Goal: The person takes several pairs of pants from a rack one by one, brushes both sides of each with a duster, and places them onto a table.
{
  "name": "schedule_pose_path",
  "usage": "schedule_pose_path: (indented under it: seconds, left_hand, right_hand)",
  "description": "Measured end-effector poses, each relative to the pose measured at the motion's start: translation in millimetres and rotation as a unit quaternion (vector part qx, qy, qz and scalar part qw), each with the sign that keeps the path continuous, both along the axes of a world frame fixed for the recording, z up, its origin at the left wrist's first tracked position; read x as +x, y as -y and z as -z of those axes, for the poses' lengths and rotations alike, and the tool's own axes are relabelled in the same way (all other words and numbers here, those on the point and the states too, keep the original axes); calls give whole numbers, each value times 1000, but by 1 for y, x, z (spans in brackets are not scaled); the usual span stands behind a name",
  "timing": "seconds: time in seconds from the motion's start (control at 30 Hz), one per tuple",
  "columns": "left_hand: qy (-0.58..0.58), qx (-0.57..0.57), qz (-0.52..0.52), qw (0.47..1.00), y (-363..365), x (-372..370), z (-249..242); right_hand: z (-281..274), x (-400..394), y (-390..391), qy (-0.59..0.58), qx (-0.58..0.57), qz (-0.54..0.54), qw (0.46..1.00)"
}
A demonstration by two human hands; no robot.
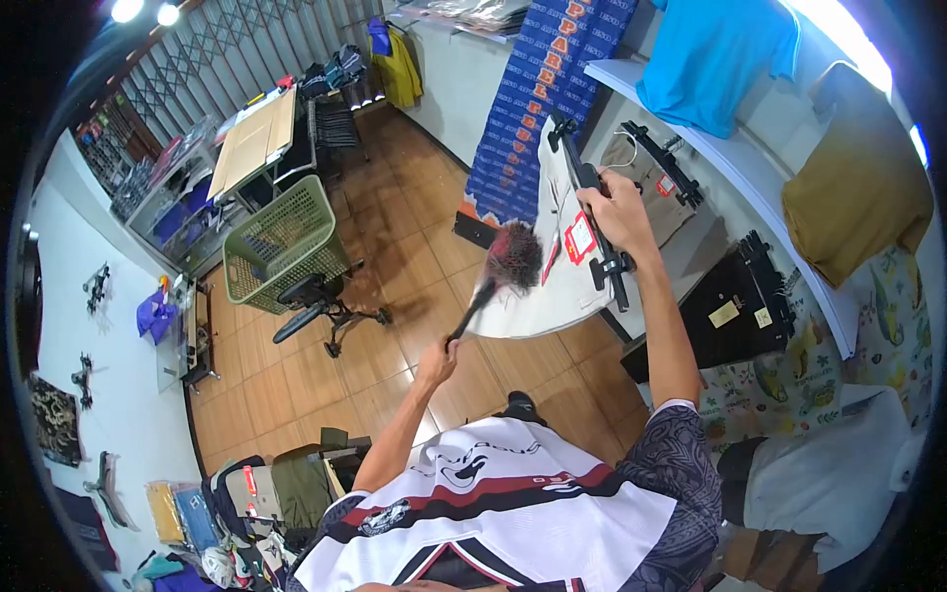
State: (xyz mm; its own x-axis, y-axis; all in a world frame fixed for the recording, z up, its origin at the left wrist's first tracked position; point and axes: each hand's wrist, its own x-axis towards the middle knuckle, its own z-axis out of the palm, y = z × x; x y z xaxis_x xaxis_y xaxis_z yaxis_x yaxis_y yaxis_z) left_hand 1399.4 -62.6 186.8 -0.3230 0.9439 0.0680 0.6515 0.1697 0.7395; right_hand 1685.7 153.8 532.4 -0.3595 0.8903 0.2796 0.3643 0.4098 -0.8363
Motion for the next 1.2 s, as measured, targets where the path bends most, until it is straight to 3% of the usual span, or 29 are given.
schedule_pose_path:
  seconds: [0.07, 0.1, 0.17, 0.27, 0.37, 0.43, 0.5, 0.57, 0.67, 0.73, 0.83, 0.93, 1.03, 1.1, 1.13, 1.17, 1.2]
  left_hand:
    - [-1, -7, -69, 998, 23, -21, 18]
    - [52, 24, -100, 993, 30, -25, -9]
    - [156, 87, -165, 970, 48, -22, -115]
    - [168, 162, -132, 963, 67, -2, -155]
    - [42, 51, 48, 997, 97, 8, -119]
    - [-31, -32, 88, 995, 119, -4, -39]
    - [-48, -83, 78, 992, 136, -22, 0]
    - [-9, -103, 17, 995, 143, -40, 7]
    - [63, 31, -90, 993, 118, -44, -50]
    - [166, 71, -120, 976, 102, -30, -122]
    - [184, 156, -83, 967, 84, -7, -144]
    - [65, 52, 19, 996, 90, 7, -106]
    - [-14, -56, 42, 997, 105, -21, 27]
    - [23, -44, 8, 999, 114, -40, 27]
    - [43, -42, -12, 998, 119, -43, 15]
    - [70, 0, -39, 997, 118, -45, 2]
    - [96, 43, -68, 992, 112, -42, -43]
  right_hand:
    - [5, -5, 6, 2, 6, 10, 1000]
    - [10, -14, 14, -30, 3, 16, 999]
    - [18, -37, 33, -91, -4, 24, 996]
    - [22, -57, 37, -80, -1, 4, 997]
    - [23, -70, 34, -99, 32, -14, 995]
    - [12, -75, 45, -95, 35, -22, 995]
    - [4, -76, 55, -107, 33, -39, 993]
    - [-5, -72, 63, -109, 26, -52, 992]
    - [-4, -71, 67, -95, 47, -107, 989]
    - [-7, -73, 78, -84, 35, -132, 987]
    - [-23, -79, 101, -97, -25, -144, 985]
    - [-48, -77, 124, -140, -64, -170, 973]
    - [-57, -71, 131, -150, -28, -183, 971]
    - [-54, -66, 127, -122, 23, -174, 977]
    - [-46, -69, 123, -133, 115, -183, 967]
    - [-43, -68, 122, -126, 110, -178, 970]
    - [-41, -67, 122, -119, 105, -174, 972]
